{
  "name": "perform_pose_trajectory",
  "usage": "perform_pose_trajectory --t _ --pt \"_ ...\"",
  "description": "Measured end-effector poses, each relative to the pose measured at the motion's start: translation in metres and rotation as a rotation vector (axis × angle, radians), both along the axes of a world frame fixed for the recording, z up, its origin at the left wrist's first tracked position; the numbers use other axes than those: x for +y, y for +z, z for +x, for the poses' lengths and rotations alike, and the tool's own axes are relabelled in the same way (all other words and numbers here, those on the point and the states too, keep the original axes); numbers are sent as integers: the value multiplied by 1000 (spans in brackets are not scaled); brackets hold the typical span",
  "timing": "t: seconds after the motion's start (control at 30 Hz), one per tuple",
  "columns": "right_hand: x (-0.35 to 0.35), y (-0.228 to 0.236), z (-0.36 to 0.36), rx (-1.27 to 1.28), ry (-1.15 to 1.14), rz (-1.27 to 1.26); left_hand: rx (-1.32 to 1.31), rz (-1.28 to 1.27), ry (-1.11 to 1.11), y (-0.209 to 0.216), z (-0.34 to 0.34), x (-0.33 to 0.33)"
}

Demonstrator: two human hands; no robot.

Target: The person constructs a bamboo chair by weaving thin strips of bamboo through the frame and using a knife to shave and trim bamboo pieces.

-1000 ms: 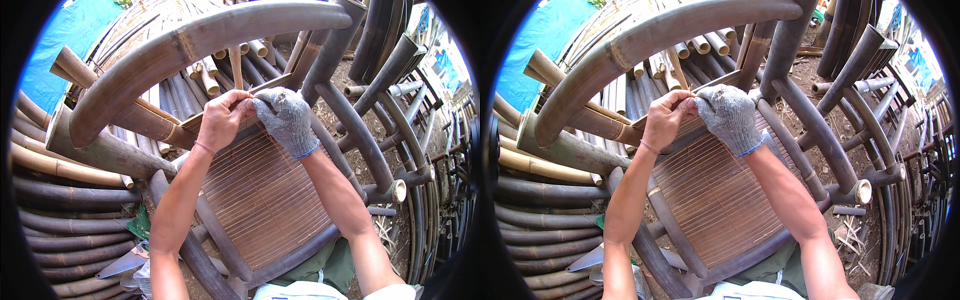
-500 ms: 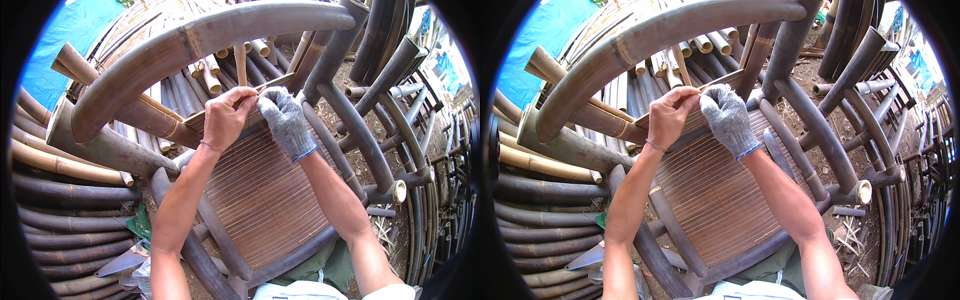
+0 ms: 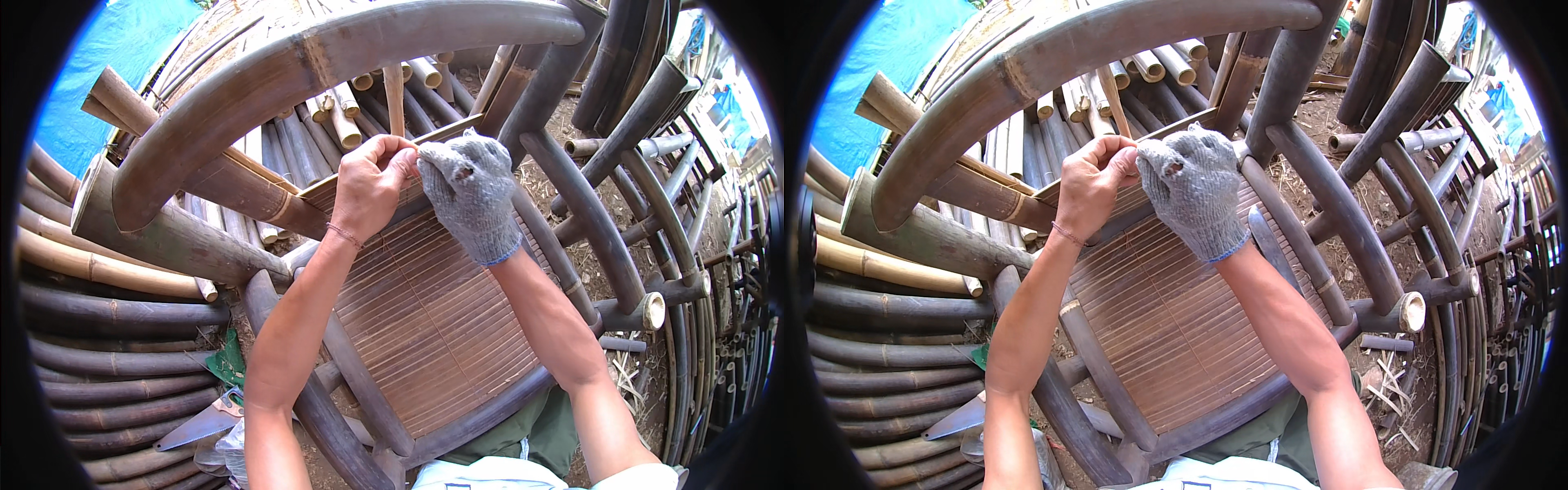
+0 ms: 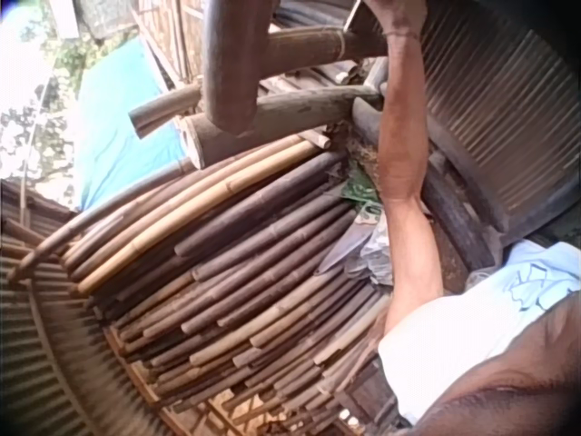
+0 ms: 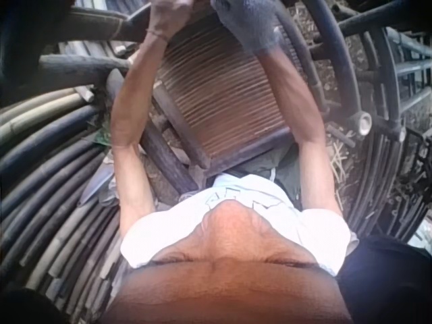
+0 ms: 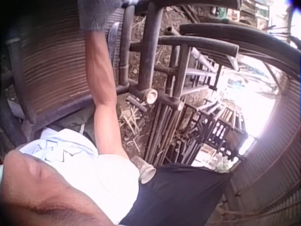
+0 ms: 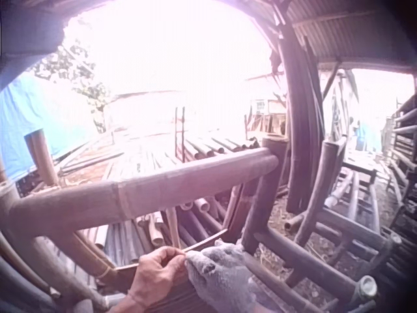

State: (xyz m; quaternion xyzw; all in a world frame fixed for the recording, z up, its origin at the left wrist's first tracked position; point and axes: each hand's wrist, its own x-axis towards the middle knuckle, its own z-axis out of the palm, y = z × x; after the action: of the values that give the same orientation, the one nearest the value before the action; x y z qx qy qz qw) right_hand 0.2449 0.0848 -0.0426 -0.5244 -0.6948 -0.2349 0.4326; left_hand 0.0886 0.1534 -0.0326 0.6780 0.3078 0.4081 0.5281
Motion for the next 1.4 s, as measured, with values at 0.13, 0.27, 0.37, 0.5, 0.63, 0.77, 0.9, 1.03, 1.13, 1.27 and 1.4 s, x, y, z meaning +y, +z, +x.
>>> perform_pose_trajectory --t 0.13,0.27,0.37,0.5,0.63,0.77,0.9,1.03,1.13,1.27,1.4 --pt "11 5 1 -18 22 -25 -10 -79 -21 2 -1 0" --pt "11 6 4 -21 52 -47 -133 -210 -74 2 -2 2" --pt "10 14 3 -71 16 -211 -152 -233 -55 0 -3 2" --pt "16 14 10 -144 -74 -27 -73 -122 -34 3 1 1" --pt "14 16 32 -216 -210 -41 209 278 -32 1 0 9" --pt "-1 11 30 -25 -161 -76 276 488 -14 3 -4 6" --pt "-41 -17 19 703 197 -718 270 768 -109 -6 -14 10" --pt "-81 -23 26 1593 548 -747 217 690 -116 -1 -11 6" --pt "-65 -20 22 1190 251 -586 170 560 -123 2 -3 1" --pt "-43 -11 -2 1036 450 -697 135 454 -168 1 -4 1" --pt "-124 25 -45 1502 216 -936 199 517 -300 0 -26 -3"
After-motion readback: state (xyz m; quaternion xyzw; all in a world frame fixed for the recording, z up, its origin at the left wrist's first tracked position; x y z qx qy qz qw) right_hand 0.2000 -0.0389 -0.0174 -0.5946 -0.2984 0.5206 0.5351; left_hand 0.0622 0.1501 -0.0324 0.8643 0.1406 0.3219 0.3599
